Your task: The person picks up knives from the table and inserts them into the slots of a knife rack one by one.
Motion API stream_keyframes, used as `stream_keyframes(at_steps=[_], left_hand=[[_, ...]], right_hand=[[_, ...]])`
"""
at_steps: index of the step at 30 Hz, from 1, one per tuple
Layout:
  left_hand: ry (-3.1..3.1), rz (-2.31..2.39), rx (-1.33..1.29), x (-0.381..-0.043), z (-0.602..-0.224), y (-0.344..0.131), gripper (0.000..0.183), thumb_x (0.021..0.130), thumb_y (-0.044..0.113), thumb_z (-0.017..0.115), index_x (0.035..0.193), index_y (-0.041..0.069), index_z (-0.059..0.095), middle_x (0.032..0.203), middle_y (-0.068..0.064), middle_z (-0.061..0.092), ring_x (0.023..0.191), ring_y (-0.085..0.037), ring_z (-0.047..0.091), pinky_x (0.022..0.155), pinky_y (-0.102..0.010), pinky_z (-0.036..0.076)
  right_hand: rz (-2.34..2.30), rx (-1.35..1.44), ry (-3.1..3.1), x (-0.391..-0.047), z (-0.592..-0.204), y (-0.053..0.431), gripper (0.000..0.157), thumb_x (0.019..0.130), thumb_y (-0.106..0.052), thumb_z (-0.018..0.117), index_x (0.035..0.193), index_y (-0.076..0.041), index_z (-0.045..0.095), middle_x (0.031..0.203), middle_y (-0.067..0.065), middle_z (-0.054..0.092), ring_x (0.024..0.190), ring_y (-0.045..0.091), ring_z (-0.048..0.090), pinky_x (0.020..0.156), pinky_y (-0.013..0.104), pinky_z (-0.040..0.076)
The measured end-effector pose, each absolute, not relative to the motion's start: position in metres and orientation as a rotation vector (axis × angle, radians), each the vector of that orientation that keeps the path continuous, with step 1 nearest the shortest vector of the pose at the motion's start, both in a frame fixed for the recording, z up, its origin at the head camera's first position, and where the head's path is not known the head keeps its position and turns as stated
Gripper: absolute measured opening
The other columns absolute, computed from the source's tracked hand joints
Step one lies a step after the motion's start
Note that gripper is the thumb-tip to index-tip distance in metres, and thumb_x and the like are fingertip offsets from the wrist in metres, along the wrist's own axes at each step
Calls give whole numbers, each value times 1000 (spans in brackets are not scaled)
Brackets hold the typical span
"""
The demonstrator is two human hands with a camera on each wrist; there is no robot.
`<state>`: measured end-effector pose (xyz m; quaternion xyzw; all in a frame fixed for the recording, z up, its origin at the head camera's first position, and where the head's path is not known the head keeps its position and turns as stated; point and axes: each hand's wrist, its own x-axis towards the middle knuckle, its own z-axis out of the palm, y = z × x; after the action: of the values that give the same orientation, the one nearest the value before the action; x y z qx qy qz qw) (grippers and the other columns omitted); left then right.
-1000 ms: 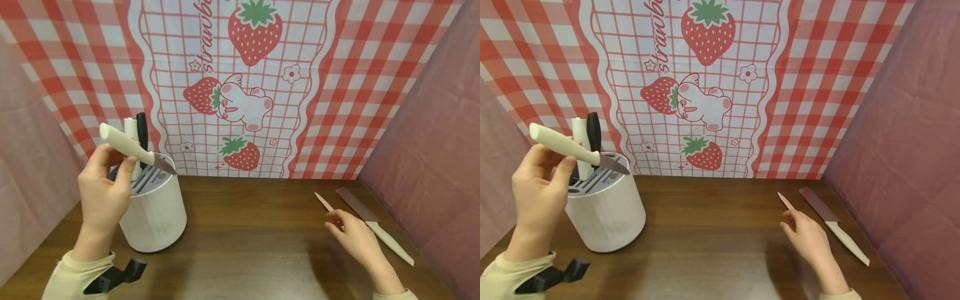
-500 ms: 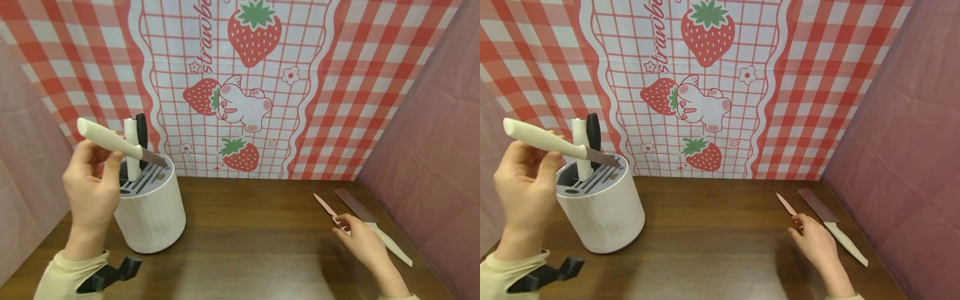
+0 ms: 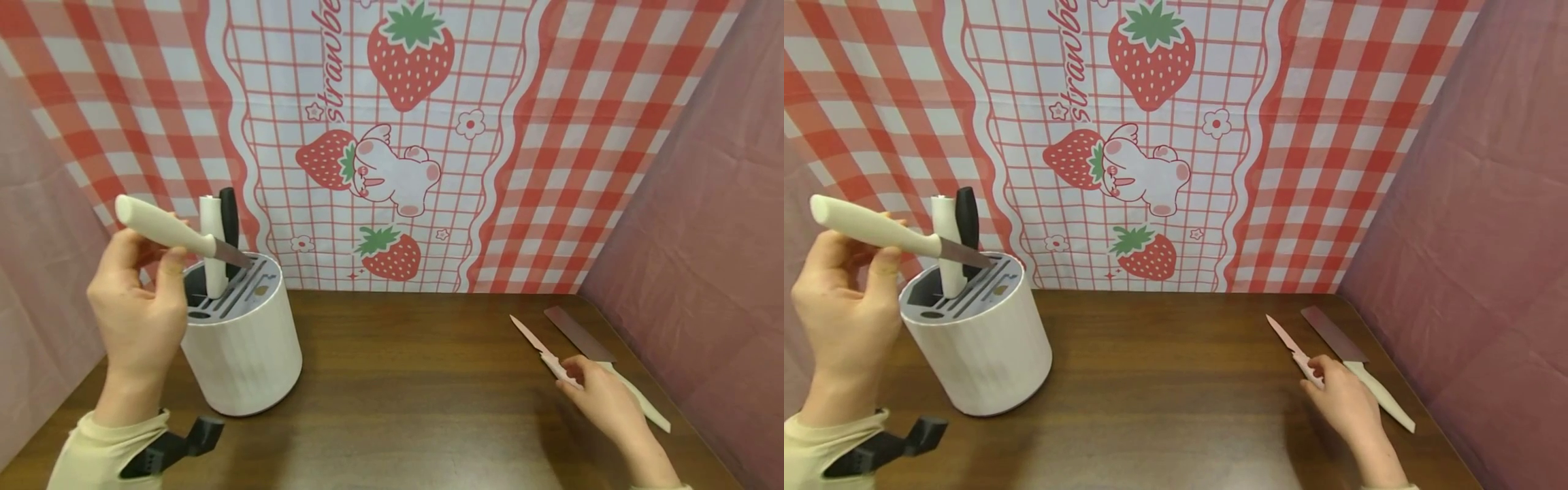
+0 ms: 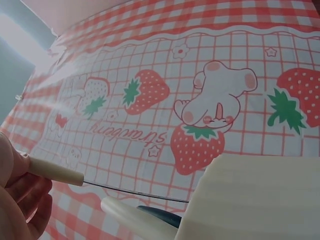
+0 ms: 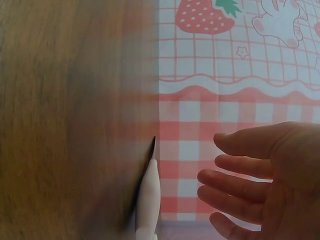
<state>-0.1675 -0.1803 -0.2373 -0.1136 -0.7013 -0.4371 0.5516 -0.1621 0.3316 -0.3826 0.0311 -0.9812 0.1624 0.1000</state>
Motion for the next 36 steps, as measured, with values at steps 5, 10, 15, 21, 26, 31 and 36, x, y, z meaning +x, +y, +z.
stream_keyframes(at_steps=[5, 10, 15, 21, 26, 31, 36], left_hand=[[-1656, -1001, -264, -170, -239, -181, 27, 85, 5, 60, 111, -1, 62, 103, -8, 65, 88, -2, 54, 69, -7, 42], [-1679, -962, -236, -173, -243, -182, 27, 85, 4, 59, 112, -1, 61, 104, -14, 64, 88, 1, 51, 59, -7, 35], [-1693, -948, -202, -177, -247, -183, 25, 85, 1, 59, 108, -5, 62, 100, -10, 64, 85, 6, 49, 63, -10, 36], [-1710, -912, -202, -182, -253, -186, 22, 86, 3, 58, 104, -8, 61, 97, -21, 62, 85, 9, 47, 71, -8, 36], [-1729, -843, -268, -191, -262, -181, 18, 82, -4, 58, 99, -8, 61, 88, -22, 61, 81, -13, 55, 73, -10, 34], [-1760, -829, -319, -205, -276, -176, 19, 80, -8, 58, 99, -8, 60, 87, -22, 60, 78, -33, 54, 74, -14, 34], [-1760, -803, -298, -211, -284, -175, 19, 80, -7, 57, 99, -7, 61, 85, -22, 59, 78, -33, 54, 74, -22, 37]], right_hand=[[482, 68, -2903, -162, -385, 335, 37, 81, -19, 65, 109, 4, 57, 100, 21, 64, 88, 37, 60, 69, 50, 47], [460, 31, -2924, -160, -388, 338, 39, 80, -20, 66, 109, 4, 57, 102, 23, 62, 90, 40, 59, 67, 50, 45], [429, 25, -2934, -160, -390, 342, 40, 77, -21, 69, 107, 4, 58, 101, 24, 61, 89, 39, 58, 66, 50, 45], [442, -6, -2970, -161, -394, 345, 44, 77, -24, 69, 109, 3, 57, 102, 23, 62, 87, 36, 59, 64, 50, 45], [475, -4, -3010, -163, -395, 347, 46, 78, -25, 67, 110, 6, 56, 103, 25, 61, 89, 39, 59, 67, 51, 45], [506, 14, -3020, -165, -398, 345, 44, 79, -25, 67, 108, 7, 56, 98, 24, 62, 88, 39, 60, 69, 50, 47], [505, -10, -3035, -166, -400, 346, 44, 78, -25, 68, 107, 6, 56, 95, 22, 63, 85, 37, 60, 67, 48, 47]])
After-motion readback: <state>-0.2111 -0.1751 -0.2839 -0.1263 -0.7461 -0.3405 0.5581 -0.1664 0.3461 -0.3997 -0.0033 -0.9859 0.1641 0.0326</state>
